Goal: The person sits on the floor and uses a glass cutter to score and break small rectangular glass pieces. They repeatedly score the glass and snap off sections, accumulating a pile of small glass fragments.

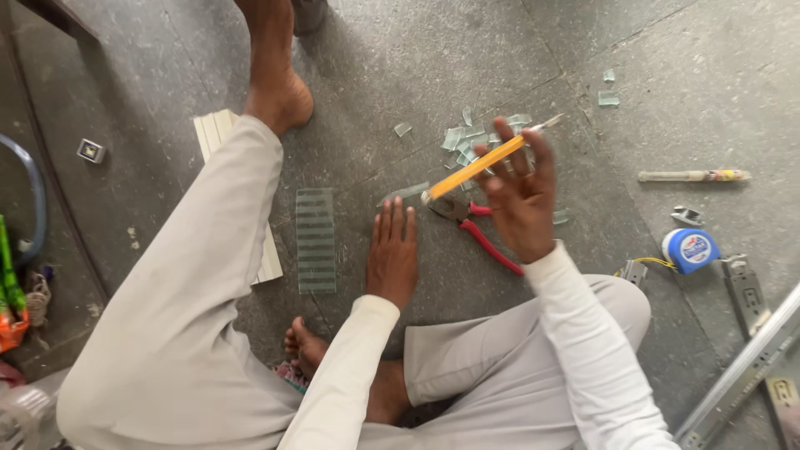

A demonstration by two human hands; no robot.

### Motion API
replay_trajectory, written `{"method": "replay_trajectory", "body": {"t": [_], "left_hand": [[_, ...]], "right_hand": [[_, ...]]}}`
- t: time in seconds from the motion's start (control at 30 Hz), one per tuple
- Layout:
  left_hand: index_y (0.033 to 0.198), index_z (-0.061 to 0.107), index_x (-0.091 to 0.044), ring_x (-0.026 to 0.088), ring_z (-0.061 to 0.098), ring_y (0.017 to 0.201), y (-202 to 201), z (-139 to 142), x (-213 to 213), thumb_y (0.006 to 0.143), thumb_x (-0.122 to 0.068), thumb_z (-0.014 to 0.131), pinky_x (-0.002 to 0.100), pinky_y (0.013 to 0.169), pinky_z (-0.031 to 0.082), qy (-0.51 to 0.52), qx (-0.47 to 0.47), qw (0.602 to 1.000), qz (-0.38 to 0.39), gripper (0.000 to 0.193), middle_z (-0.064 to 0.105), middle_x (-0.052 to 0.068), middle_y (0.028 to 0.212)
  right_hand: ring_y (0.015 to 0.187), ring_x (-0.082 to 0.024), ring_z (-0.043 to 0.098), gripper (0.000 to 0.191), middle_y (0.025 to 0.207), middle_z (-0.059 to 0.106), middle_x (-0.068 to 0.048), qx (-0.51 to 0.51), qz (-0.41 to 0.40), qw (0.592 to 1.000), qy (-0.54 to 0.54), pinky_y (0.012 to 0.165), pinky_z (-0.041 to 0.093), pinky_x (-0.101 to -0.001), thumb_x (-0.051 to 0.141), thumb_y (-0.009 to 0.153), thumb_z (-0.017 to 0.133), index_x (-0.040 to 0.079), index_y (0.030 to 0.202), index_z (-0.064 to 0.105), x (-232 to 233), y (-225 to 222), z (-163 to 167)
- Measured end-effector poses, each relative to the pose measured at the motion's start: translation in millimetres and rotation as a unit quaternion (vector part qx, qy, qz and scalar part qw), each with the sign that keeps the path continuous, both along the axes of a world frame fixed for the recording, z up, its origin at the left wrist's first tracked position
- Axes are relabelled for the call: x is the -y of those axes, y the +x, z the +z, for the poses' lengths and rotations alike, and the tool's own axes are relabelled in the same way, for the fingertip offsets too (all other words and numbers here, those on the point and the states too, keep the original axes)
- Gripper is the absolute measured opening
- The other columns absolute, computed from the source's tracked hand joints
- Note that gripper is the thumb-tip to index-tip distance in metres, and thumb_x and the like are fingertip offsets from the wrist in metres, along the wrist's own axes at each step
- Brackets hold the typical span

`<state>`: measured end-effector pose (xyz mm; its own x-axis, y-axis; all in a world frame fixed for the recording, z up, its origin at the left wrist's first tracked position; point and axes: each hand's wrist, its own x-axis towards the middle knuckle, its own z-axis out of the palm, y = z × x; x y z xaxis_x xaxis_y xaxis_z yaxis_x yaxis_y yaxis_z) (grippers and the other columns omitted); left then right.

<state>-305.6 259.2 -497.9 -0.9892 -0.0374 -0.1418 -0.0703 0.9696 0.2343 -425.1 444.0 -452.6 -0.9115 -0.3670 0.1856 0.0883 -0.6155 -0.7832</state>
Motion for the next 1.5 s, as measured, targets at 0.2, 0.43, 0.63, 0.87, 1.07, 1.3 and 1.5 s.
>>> {"method": "replay_trajectory", "body": {"t": [0.2,0.43,0.63,0.87,1.07,1.3,1.5], "left_hand": [[0.155,0.028,0.001,0.034,0.019,0.155,2,-12,21,0.096,-0.003,0.052,0.047,0.127,0.014,-0.009,0.024,1.0,0.013,0.065,0.025,0.022,0.164],[0.155,0.024,0.004,0.035,0.021,0.154,6,-17,34,0.099,-0.01,0.05,0.05,0.125,0.016,-0.029,0.038,0.998,0.04,0.063,0.026,0.023,0.164],[0.155,0.026,0.003,0.032,0.029,0.15,10,-14,51,0.099,-0.011,0.05,0.051,0.123,0.02,0.01,-0.001,0.998,0.063,0.063,0.035,0.019,0.159],[0.153,0.033,0.002,0.032,0.032,0.149,9,-16,61,0.098,-0.012,0.051,0.045,0.125,0.022,-0.004,-0.04,0.996,0.086,0.06,0.038,0.018,0.157],[0.154,0.034,0.002,0.031,0.032,0.15,7,-20,61,0.1,-0.012,0.05,0.045,0.125,0.022,0.003,-0.042,0.995,0.089,0.058,0.038,0.018,0.158],[0.153,0.035,0.002,0.031,0.033,0.15,3,-28,58,0.101,-0.013,0.049,0.048,0.125,0.022,0.007,-0.05,0.994,0.092,0.056,0.039,0.017,0.158],[0.155,0.033,0.001,0.031,0.028,0.151,2,-27,56,0.1,-0.015,0.049,0.054,0.125,0.018,-0.024,-0.025,0.996,0.084,0.059,0.035,0.016,0.16]], "right_hand": [[0.13,-0.022,0.063,0.045,0.134,0.062,-0.015,-0.029,-0.066,0.99,0.125,0.112,0.054,-0.0381,-0.007,0.104,0.061,0.01,0.142,0.046,47,36,1],[0.089,-0.023,0.075,0.041,0.097,0.075,-0.015,0.153,-0.085,0.978,0.116,0.075,0.057,-0.0311,0.038,0.113,0.044,0.002,0.113,0.063,72,46,-10],[0.082,-0.02,0.074,0.026,0.099,0.076,-0.016,0.144,-0.091,0.941,0.294,0.066,0.056,-0.0271,0.026,0.104,0.053,0.008,0.121,0.057,95,73,-9],[0.098,-0.019,0.072,0.04,0.125,0.07,-0.018,0.046,-0.068,0.936,0.342,0.077,0.057,-0.0287,0.026,0.106,0.056,0.001,0.138,0.055,120,87,-16],[0.097,-0.022,0.076,0.049,0.127,0.072,-0.017,0.086,-0.047,0.916,0.389,0.075,0.06,-0.0295,0.036,0.104,0.049,0.001,0.139,0.054,127,84,-18],[0.096,-0.023,0.077,0.063,0.123,0.074,-0.017,0.104,-0.044,0.921,0.372,0.075,0.06,-0.0294,0.049,0.108,0.035,-0.001,0.137,0.06,127,80,-22],[0.099,-0.02,0.076,0.063,0.124,0.074,-0.015,0.071,-0.05,0.902,0.423,0.076,0.059,-0.0281,0.05,0.108,0.036,0.001,0.139,0.06,131,78,-29]]}}
